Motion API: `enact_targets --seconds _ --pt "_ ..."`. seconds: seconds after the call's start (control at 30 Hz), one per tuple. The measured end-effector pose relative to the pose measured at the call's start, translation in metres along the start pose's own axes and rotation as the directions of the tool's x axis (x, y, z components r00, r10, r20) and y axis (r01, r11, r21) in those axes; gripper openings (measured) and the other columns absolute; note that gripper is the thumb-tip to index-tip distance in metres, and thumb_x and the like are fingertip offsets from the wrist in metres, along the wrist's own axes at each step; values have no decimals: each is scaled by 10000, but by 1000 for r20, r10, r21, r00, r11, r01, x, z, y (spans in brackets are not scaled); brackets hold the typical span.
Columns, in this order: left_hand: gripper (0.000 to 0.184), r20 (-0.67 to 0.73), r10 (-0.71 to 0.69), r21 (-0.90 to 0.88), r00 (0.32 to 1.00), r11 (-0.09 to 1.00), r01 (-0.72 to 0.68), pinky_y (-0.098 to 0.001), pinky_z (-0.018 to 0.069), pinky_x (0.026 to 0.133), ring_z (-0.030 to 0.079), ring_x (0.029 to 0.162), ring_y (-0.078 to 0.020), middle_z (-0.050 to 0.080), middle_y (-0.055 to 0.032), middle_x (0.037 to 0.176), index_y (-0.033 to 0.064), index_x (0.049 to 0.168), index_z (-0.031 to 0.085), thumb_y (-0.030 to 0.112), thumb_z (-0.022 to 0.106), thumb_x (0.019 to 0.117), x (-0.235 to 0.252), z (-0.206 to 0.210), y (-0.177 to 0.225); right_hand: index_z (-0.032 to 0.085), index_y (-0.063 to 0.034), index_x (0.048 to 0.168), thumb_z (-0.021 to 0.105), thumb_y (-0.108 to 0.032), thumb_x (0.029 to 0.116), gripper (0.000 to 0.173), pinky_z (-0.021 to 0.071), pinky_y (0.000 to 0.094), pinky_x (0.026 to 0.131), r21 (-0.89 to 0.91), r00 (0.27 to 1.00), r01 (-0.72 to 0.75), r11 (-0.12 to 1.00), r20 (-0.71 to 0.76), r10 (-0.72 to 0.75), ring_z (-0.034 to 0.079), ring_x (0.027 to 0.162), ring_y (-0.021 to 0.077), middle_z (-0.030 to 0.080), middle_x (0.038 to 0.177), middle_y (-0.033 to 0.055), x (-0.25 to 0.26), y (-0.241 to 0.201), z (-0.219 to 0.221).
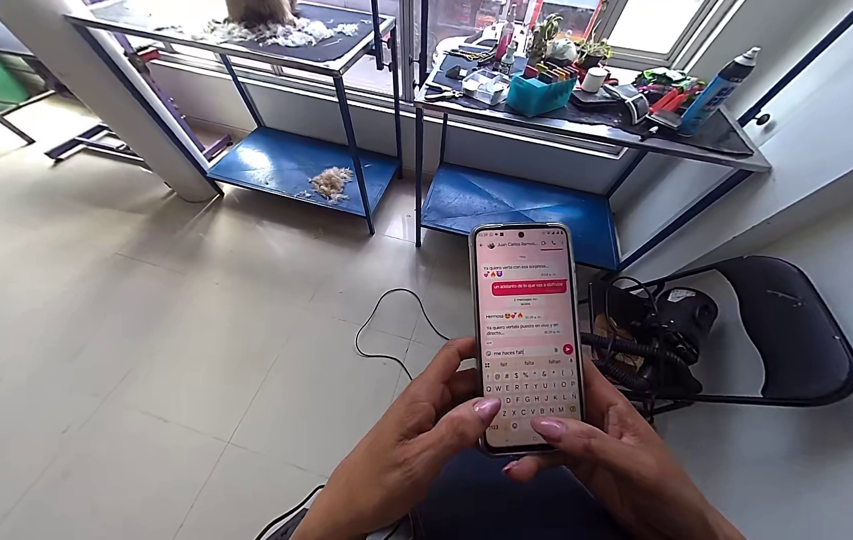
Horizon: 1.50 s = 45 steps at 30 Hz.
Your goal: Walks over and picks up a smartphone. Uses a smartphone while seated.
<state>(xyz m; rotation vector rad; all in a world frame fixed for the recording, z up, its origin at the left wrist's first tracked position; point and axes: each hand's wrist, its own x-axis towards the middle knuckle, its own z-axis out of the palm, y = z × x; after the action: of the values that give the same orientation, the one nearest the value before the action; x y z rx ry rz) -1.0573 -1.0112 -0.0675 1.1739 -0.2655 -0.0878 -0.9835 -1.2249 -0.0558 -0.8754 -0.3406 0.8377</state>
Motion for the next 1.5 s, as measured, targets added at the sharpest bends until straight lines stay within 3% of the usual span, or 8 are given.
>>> enact_targets --seconds 0.2,0.4,0.47,0.57,0.73,1.03,1.33,1.5 --pt "465 -53 -13 60 998 998 16 -306 566 959 680 1107 -137 687 -79 1214 52 1482 360 216 482 1065 2 4 1 380 -137 1450 668 -13 911 623 653 491 809 49 1000 10 999 -22 -9 732 1058 322 667 1266 167 1 4 -1" --pt "479 -67 -2 71 998 997 7 -314 572 955 685 1100 -144 688 -85 1215 61 1497 383 305 446 1090 0 0 0 408 -171 1495 491 -30 998 523 571 560 968 282 986 -29 959 165 -18 643 1223 373 594 1380 200 3 8 -9" --pt "487 -77 -11 62 997 998 16 -311 578 941 688 1094 -147 685 -89 1230 80 1503 402 342 425 1094 -2 -2 -1 428 -168 1482 474 -41 1010 491 563 568 974 309 985 -45 950 173 -10 637 1230 381 594 1380 209 4 8 -10" --pt "480 -74 -32 35 997 999 35 -313 578 934 686 1104 -152 679 -93 1255 99 1517 389 313 406 1088 -4 -4 -3 429 -165 1467 480 -35 1019 469 589 565 932 301 992 -56 952 125 19 661 1194 388 612 1353 216 5 9 -9" --pt "500 -27 -24 -22 999 999 24 -336 560 969 670 1138 -170 663 -116 1274 74 1532 338 236 433 1069 -5 -6 -5 426 -160 1484 487 -20 1009 499 564 574 971 316 986 -60 947 165 8 636 1228 396 588 1383 222 5 9 -11" --pt "458 -80 8 20 997 1000 -6 -309 554 985 689 1088 -140 694 -103 1194 35 1497 360 122 501 1069 -2 -1 -8 351 -153 1502 640 15 935 658 608 538 927 113 996 4 994 90 -14 675 1179 352 613 1365 168 1 9 -6" --pt "465 -78 7 8 997 1000 -6 -308 564 961 680 1107 -132 683 -77 1229 85 1495 391 299 455 1086 -6 0 -5 338 -154 1495 687 9 928 686 631 509 894 41 997 9 999 71 -12 700 1138 339 630 1348 153 1 9 -2" --pt "477 -91 -6 15 996 1000 7 -304 565 955 682 1102 -136 685 -82 1225 91 1508 378 295 446 1083 -6 2 -5 364 -141 1466 677 22 936 636 647 484 847 30 1000 -7 1000 21 6 721 1091 334 654 1302 168 2 7 -1"
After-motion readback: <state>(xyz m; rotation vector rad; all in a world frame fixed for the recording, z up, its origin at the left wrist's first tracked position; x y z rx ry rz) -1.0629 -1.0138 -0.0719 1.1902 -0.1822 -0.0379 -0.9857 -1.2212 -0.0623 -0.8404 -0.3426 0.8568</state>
